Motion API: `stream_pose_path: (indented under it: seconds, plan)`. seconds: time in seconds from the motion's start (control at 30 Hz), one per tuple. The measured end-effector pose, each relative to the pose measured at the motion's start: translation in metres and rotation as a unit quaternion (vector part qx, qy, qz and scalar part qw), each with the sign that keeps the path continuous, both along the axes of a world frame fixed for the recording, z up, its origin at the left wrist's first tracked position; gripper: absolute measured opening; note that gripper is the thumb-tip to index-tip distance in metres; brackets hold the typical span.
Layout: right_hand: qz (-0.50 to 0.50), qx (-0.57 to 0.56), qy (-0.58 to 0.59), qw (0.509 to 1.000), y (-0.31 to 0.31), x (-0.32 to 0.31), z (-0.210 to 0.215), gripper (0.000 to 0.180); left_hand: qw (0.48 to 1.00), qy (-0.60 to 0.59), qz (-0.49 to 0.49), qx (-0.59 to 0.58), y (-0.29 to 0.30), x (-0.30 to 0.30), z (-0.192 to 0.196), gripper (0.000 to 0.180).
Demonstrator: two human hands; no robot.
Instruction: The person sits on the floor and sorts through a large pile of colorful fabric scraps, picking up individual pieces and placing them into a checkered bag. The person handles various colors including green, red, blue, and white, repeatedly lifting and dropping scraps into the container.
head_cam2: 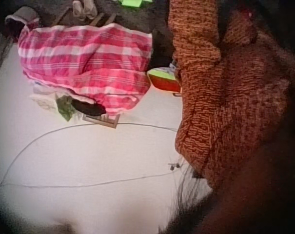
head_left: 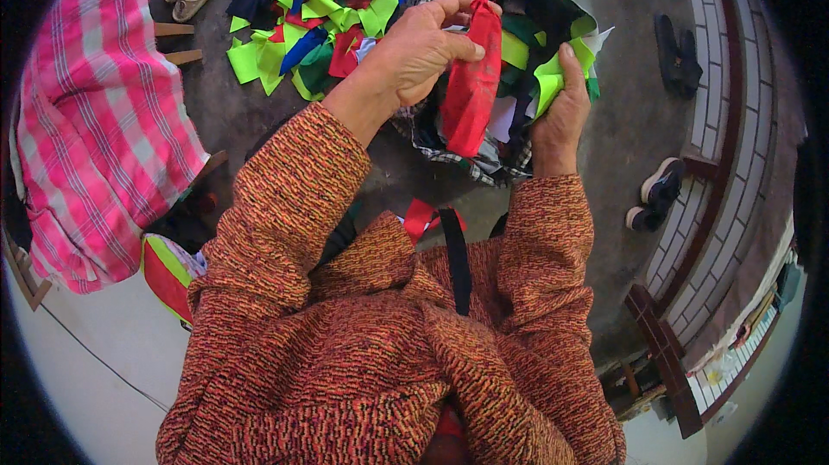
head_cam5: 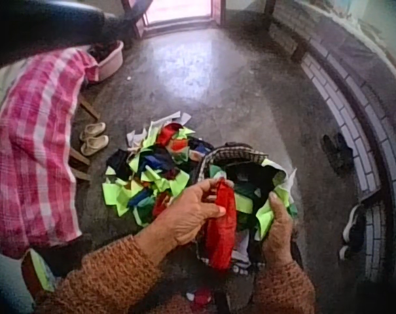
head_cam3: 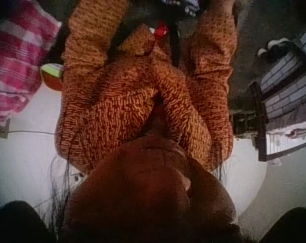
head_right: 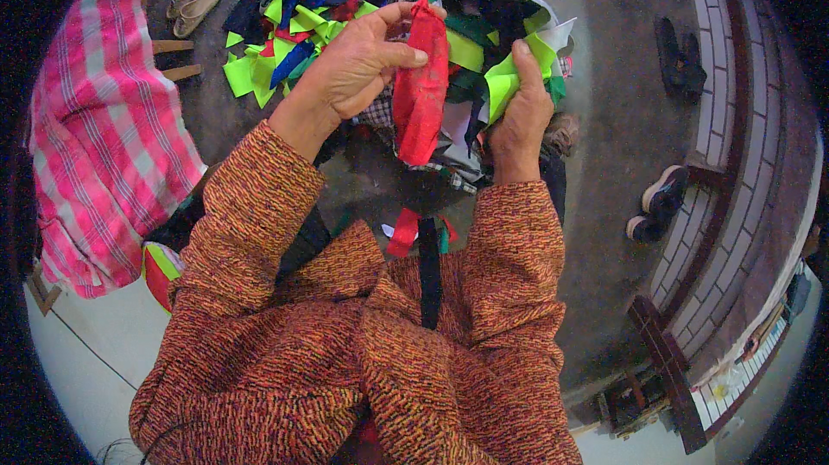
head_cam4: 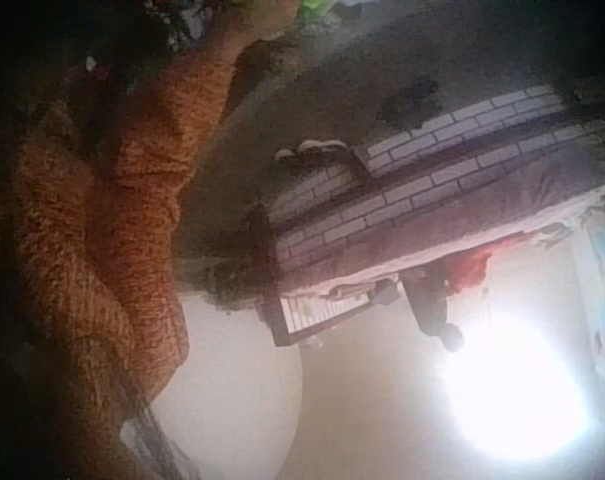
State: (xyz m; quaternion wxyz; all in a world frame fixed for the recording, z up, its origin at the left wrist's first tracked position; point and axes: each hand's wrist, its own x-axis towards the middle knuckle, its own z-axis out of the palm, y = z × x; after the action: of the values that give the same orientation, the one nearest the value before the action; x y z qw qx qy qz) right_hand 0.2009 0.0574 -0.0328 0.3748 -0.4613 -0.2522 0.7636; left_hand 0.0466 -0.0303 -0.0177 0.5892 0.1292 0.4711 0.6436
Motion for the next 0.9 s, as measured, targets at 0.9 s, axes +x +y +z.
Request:
stream_pose_path:
  seconds: [0.9]
  plan:
    - [0.143,0.052,-0.049,0.987,-0.007,-0.003,-0.013,0.040,0.999,0.037,0.024,-0.012,0.001,0.002,-0.002,0.046]
